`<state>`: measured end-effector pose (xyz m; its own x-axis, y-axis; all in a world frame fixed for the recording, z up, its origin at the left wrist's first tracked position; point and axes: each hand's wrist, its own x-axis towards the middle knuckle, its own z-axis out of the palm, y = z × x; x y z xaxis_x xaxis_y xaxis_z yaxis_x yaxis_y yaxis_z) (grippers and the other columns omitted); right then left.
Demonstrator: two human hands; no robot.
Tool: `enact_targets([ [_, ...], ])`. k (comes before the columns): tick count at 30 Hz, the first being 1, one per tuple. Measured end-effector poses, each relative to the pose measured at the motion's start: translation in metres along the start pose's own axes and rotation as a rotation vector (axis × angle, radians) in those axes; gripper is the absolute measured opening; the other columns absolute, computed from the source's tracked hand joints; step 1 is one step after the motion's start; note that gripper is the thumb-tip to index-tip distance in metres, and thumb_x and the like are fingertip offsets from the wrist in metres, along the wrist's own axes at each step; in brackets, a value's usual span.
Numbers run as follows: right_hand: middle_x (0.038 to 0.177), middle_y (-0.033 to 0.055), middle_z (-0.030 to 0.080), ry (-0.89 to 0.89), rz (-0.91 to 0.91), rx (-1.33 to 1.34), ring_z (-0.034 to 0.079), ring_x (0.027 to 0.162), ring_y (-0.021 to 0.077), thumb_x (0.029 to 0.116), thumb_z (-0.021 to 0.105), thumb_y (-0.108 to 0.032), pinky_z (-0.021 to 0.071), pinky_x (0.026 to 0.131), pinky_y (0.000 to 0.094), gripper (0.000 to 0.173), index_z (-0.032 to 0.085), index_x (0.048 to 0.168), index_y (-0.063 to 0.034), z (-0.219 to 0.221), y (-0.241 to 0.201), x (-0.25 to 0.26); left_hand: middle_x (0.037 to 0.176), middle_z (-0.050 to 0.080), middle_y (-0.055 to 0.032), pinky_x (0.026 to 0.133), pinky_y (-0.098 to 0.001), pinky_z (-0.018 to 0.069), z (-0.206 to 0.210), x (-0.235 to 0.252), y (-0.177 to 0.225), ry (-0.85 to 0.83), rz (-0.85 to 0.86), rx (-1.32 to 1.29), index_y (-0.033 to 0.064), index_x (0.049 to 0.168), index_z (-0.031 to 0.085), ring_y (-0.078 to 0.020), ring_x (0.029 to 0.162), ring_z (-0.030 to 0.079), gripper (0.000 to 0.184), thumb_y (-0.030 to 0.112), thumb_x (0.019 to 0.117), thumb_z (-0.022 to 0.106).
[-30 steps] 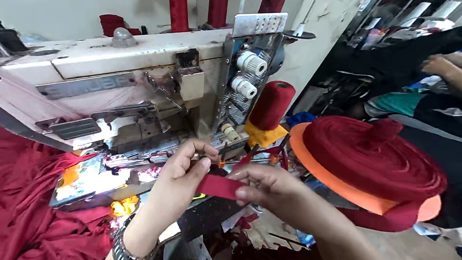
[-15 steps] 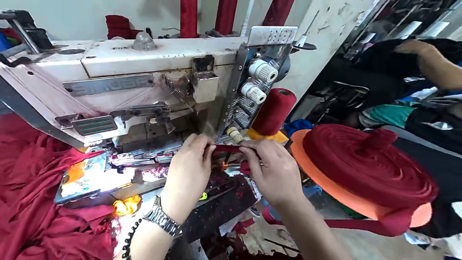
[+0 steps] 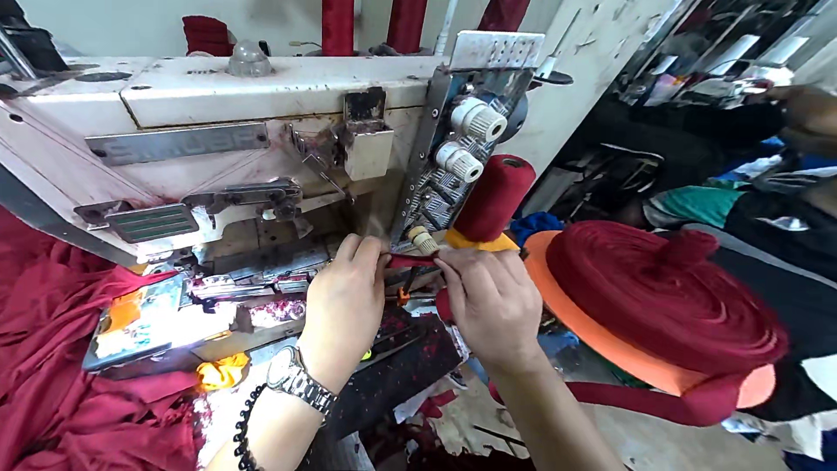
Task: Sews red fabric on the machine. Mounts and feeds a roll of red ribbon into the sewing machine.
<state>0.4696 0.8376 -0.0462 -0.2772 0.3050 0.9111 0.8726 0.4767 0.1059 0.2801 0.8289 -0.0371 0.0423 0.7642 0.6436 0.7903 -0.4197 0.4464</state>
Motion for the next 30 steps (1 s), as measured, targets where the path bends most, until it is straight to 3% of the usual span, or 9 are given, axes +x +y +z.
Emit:
enact_targets([
  [8, 0.093, 0.0073, 0.074, -0.015, 0.024, 0.027, 0.066, 0.081, 0.0241, 0.0999, 0.061, -0.014, 0.0521, 0.07, 0.0347, 0.015, 0.074, 0.097, -0.0068, 0.0, 0.001, -0.008, 0.095, 0.067, -0.0046, 0.059, -0.0349, 0.0584, 0.001, -0.006, -0.001, 0.001, 0.032, 0.026, 0.0126, 0.101, 0.071, -0.018, 0.075, 0.069, 0.009, 0.019, 0.0976, 0.066],
  [15, 0.094, 0.0076, 0.074, -0.016, 0.134, 0.082, 0.066, 0.084, 0.0233, 0.0985, 0.061, -0.012, 0.0523, 0.073, 0.0339, 0.014, 0.074, 0.098, -0.0063, 0.0, -0.005, 0.003, 0.096, 0.066, -0.0009, 0.071, -0.0342, 0.057, -0.015, 0.009, 0.01, -0.198, -0.201, -0.231, 0.0139, 0.109, 0.064, -0.0122, 0.08, 0.065, 0.008, 0.018, 0.1036, 0.059],
  [17, 0.096, 0.0072, 0.074, -0.025, 0.153, 0.089, 0.066, 0.086, 0.0228, 0.099, 0.062, -0.013, 0.0524, 0.075, 0.0339, 0.014, 0.074, 0.099, -0.0064, -0.001, -0.005, 0.001, 0.1, 0.065, -0.0012, 0.076, -0.0325, 0.057, -0.012, 0.008, 0.007, -0.197, -0.149, -0.247, 0.0126, 0.109, 0.065, -0.0111, 0.086, 0.065, 0.012, 0.021, 0.1049, 0.057],
  [20, 0.093, 0.0067, 0.073, -0.041, 0.168, 0.094, 0.065, 0.084, 0.0228, 0.0987, 0.063, -0.015, 0.0523, 0.073, 0.034, 0.013, 0.074, 0.1, -0.0072, -0.001, -0.005, -0.002, 0.102, 0.068, -0.0024, 0.08, -0.0313, 0.0586, -0.006, 0.004, 0.002, -0.166, -0.066, -0.222, 0.0114, 0.109, 0.069, -0.0119, 0.09, 0.067, 0.015, 0.023, 0.1005, 0.065],
  [24, 0.089, 0.0067, 0.072, -0.065, 0.174, 0.068, 0.063, 0.078, 0.023, 0.0989, 0.063, -0.017, 0.0507, 0.068, 0.0345, 0.014, 0.073, 0.098, -0.007, -0.002, -0.004, -0.007, 0.095, 0.065, -0.001, 0.072, -0.0316, 0.0591, -0.002, -0.002, 0.002, -0.164, -0.062, -0.132, 0.0134, 0.102, 0.07, -0.0123, 0.083, 0.067, 0.011, 0.024, 0.0985, 0.068],
  [27, 0.086, 0.0076, 0.072, -0.133, 0.148, 0.046, 0.066, 0.076, 0.0253, 0.0993, 0.062, -0.017, 0.053, 0.065, 0.037, 0.016, 0.074, 0.097, -0.006, -0.007, -0.007, -0.012, 0.093, 0.067, -0.0021, 0.069, -0.0383, 0.0592, -0.01, -0.009, 0.003, -0.286, -0.082, -0.027, 0.0142, 0.101, 0.071, -0.0165, 0.079, 0.068, 0.011, 0.024, 0.0985, 0.067],
  [30, 0.086, 0.0074, 0.073, -0.236, 0.105, 0.042, 0.068, 0.077, 0.0256, 0.0983, 0.059, -0.014, 0.0552, 0.065, 0.0383, 0.016, 0.074, 0.097, -0.0066, -0.013, -0.011, -0.024, 0.1, 0.07, -0.0033, 0.074, -0.0429, 0.0597, -0.026, -0.018, -0.003, -0.504, -0.147, 0.05, 0.0146, 0.108, 0.071, -0.019, 0.085, 0.07, 0.013, 0.02, 0.0994, 0.063],
])
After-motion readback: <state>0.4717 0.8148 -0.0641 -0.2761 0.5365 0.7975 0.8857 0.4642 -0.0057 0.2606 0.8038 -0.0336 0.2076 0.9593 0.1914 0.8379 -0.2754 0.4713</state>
